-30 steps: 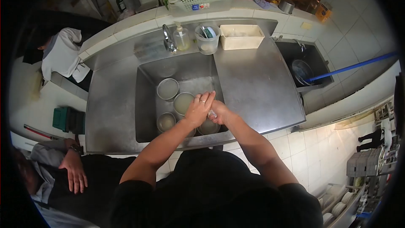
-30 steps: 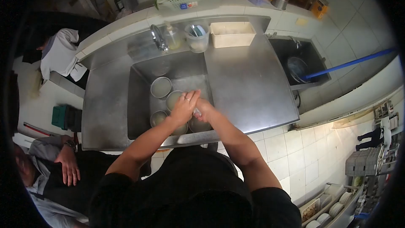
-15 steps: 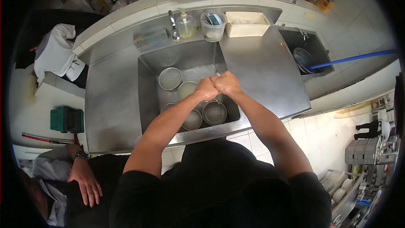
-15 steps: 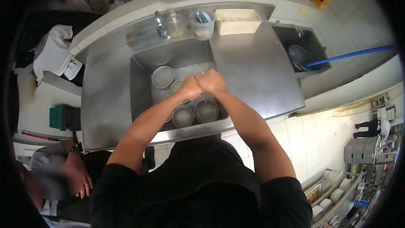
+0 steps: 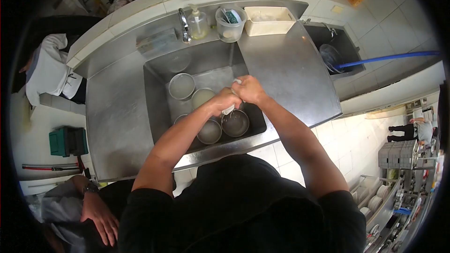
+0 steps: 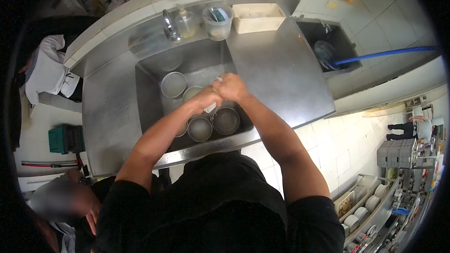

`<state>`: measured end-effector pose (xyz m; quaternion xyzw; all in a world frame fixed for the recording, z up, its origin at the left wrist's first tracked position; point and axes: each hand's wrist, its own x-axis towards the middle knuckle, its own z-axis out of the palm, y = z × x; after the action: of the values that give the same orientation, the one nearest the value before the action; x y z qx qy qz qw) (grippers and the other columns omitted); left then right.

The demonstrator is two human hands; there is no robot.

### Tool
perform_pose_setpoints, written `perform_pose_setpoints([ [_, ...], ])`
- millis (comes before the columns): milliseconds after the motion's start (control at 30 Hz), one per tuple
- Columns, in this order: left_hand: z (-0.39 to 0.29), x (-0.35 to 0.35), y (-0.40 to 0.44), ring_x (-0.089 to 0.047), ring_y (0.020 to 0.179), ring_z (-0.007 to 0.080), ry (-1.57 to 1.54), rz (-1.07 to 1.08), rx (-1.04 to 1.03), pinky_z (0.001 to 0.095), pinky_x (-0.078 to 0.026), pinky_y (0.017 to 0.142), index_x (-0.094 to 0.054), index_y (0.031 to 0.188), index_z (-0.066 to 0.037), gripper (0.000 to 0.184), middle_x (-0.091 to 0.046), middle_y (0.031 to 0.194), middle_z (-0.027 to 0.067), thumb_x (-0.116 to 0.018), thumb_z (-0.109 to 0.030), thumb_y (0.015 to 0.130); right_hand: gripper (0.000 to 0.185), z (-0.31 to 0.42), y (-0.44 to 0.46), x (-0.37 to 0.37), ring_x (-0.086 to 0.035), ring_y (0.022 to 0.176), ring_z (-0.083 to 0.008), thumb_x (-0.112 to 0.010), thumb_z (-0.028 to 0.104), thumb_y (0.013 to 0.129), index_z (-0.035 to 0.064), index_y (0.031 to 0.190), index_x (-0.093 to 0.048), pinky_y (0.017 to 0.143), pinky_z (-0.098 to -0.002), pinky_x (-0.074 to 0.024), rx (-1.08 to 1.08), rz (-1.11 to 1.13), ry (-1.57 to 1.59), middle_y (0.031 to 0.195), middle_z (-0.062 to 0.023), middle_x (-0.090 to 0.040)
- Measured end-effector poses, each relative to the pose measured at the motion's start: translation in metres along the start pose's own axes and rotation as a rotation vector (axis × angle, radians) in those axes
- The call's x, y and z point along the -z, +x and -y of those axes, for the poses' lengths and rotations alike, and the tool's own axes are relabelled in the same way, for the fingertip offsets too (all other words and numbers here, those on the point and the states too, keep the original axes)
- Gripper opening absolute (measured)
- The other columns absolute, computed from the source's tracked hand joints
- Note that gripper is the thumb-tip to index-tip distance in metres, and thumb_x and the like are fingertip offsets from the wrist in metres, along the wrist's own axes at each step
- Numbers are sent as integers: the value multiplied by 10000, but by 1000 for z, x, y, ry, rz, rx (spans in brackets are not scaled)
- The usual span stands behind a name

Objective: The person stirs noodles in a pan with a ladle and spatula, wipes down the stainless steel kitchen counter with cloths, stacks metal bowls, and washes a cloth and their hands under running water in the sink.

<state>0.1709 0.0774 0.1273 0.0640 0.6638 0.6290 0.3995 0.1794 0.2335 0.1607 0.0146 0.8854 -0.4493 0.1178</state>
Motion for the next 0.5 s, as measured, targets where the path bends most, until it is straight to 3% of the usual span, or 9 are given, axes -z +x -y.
perform_pose_setpoints([
  [67, -17, 6, -5, -668, 710, 231, 473, -127, -48, 370, -495, 574, -649, 814, 3, 184, -673, 787, 141, -677, -72, 649, 388, 2, 7, 3, -680, 838, -411, -614, 344, 810, 3, 973, -704, 761, -444, -543, 60, -3, -236, 935, -243, -709],
  [100, -18, 9, -4, -668, 710, 231, 474, -131, -50, 370, -495, 574, -649, 814, 3, 184, -673, 787, 141, -677, -72, 649, 388, 2, 10, 8, -680, 838, -411, -614, 344, 810, 3, 973, -704, 761, -444, -543, 66, -3, -237, 935, -243, -709],
  [167, -23, 11, 0, -702, 857, 361, 1057, -268, -248, 467, -552, 743, -626, 960, 41, 374, -691, 873, 224, -765, -127, 657, 290, 4, 18, 26, -641, 844, -203, -705, 211, 773, -3, 964, -666, 747, -393, -514, -162, 461, 227, 901, -113, -695],
  [267, -46, 15, -1, -673, 923, 460, 1264, -190, -259, 526, -541, 819, -567, 1165, 46, 619, -682, 947, 277, -814, -146, 631, 425, -9, 33, 14, -636, 862, -211, -784, 128, 678, 5, 1057, -634, 741, -373, -522, 58, 700, 172, 1000, -81, -685],
  [300, -62, 14, -3, -649, 1071, 416, 1275, -149, -119, 490, -524, 909, -508, 1320, -27, 728, -673, 1070, 273, -796, -156, 663, 506, -5, 39, 7, -640, 859, -200, -821, 82, 621, -1, 1082, -631, 696, -357, -529, 129, 596, -59, 1003, -90, -685],
  [333, -58, 21, 0, -649, 1071, 416, 1276, -154, -123, 490, -524, 909, -508, 1320, -27, 728, -673, 1070, 273, -796, -156, 663, 506, -10, 46, 2, -640, 859, -200, -821, 82, 621, -1, 1082, -631, 696, -357, -529, 133, 594, -64, 1003, -90, -685],
  [400, -51, 37, -1, -573, 1202, 379, 1220, -484, -637, 498, -474, 985, -441, 1410, -28, 784, -592, 1281, 245, -779, -182, 720, 476, -20, 64, -4, -642, 857, -196, -827, 97, 639, 8, 1072, -650, 670, -350, -528, -290, 404, 41, 990, -90, -688],
  [433, -54, 42, -6, -573, 1202, 379, 1221, -492, -647, 498, -474, 985, -441, 1410, -28, 784, -592, 1281, 245, -779, -182, 720, 476, -25, 68, -3, -642, 857, -196, -827, 97, 639, 8, 1072, -650, 670, -350, -528, -283, 397, 34, 990, -90, -688],
  [500, -57, 50, -15, -533, 1230, 335, 1657, -433, -1279, 474, -463, 980, -379, 1475, -41, 812, -533, 1370, 170, -742, -197, 766, 368, -33, 70, 2, -644, 849, -191, -831, 86, 641, 12, 970, -683, 673, -357, -522, -337, 362, 413, 928, -73, -690],
])
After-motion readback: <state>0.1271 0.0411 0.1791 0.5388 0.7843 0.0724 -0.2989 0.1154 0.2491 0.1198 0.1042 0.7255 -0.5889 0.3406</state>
